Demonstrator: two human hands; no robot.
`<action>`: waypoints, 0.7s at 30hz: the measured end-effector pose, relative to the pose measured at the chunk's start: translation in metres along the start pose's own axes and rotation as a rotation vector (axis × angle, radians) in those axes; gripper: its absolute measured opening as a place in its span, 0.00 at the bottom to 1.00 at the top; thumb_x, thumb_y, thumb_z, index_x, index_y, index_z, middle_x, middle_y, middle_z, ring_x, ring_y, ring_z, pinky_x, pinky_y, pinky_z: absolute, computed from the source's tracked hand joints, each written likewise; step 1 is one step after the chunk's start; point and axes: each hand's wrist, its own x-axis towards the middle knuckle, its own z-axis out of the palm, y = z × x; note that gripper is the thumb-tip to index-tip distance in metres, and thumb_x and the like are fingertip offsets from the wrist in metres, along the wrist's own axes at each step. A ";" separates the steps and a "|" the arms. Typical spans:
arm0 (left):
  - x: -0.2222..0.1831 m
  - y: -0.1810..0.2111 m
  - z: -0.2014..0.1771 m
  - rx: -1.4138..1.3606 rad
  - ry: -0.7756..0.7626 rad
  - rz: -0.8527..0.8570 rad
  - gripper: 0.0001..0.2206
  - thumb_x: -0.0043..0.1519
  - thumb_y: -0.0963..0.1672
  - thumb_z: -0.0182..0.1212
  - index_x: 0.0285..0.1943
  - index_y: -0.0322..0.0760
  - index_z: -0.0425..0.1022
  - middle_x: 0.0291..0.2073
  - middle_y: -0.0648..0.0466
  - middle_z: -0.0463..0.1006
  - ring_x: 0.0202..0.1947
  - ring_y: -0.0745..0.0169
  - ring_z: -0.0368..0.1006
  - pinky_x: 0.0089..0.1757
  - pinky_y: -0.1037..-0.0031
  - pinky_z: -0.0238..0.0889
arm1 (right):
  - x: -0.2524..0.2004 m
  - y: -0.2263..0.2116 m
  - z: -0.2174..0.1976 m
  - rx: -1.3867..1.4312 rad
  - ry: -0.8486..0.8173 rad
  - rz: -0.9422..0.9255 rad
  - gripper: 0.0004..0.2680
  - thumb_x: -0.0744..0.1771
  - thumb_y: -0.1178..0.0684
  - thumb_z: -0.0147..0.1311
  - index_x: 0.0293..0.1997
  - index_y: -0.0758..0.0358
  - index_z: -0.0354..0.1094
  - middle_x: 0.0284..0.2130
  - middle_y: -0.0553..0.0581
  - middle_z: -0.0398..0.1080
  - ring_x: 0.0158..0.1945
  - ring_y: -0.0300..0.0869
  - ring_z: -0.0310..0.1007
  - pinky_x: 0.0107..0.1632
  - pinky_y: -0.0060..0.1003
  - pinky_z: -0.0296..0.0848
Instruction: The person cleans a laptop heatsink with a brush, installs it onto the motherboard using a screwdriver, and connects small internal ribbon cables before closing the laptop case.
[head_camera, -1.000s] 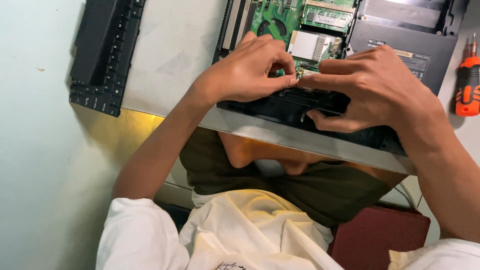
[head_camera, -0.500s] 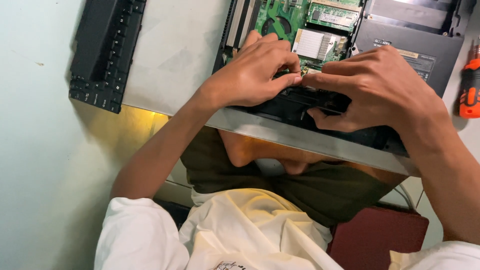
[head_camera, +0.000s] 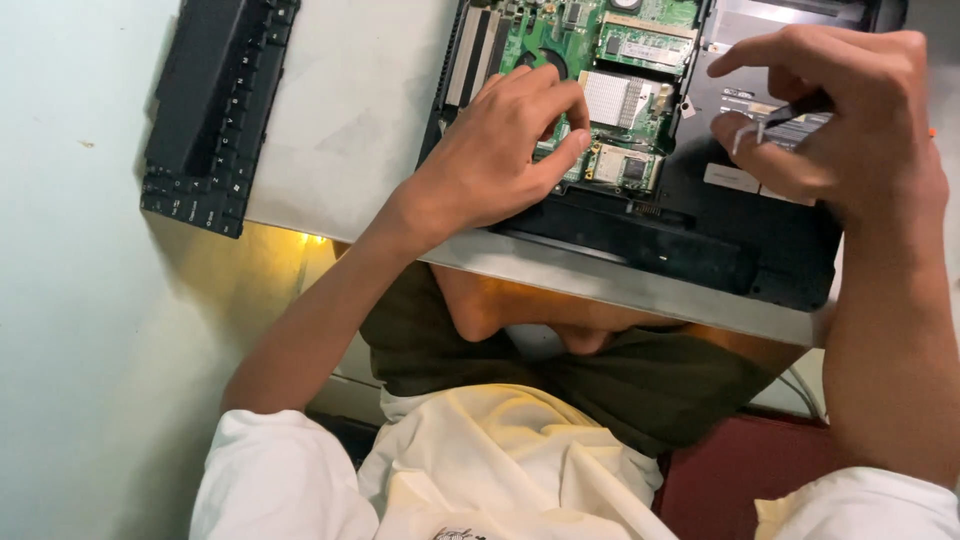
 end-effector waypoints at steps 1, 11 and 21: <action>-0.001 -0.002 0.001 -0.001 -0.003 0.008 0.06 0.80 0.42 0.62 0.48 0.37 0.74 0.37 0.52 0.66 0.37 0.53 0.64 0.50 0.57 0.63 | -0.001 0.004 0.003 -0.005 0.005 0.005 0.14 0.74 0.60 0.74 0.69 0.73 0.88 0.37 0.62 0.65 0.38 0.51 0.58 0.46 0.48 0.60; -0.010 -0.013 0.000 0.139 0.017 0.063 0.10 0.79 0.48 0.68 0.64 0.44 0.88 0.52 0.50 0.72 0.56 0.47 0.68 0.57 0.54 0.54 | -0.020 0.070 0.001 -0.316 0.140 -0.121 0.11 0.79 0.56 0.80 0.70 0.71 0.93 0.45 0.62 0.84 0.44 0.49 0.82 0.49 0.44 0.77; 0.008 -0.001 0.012 0.281 -0.040 0.193 0.12 0.81 0.51 0.63 0.57 0.42 0.83 0.52 0.48 0.67 0.57 0.46 0.64 0.58 0.51 0.52 | -0.016 0.055 0.003 -0.285 0.200 -0.068 0.08 0.79 0.63 0.83 0.68 0.69 0.93 0.49 0.59 0.88 0.51 0.50 0.92 0.53 0.43 0.77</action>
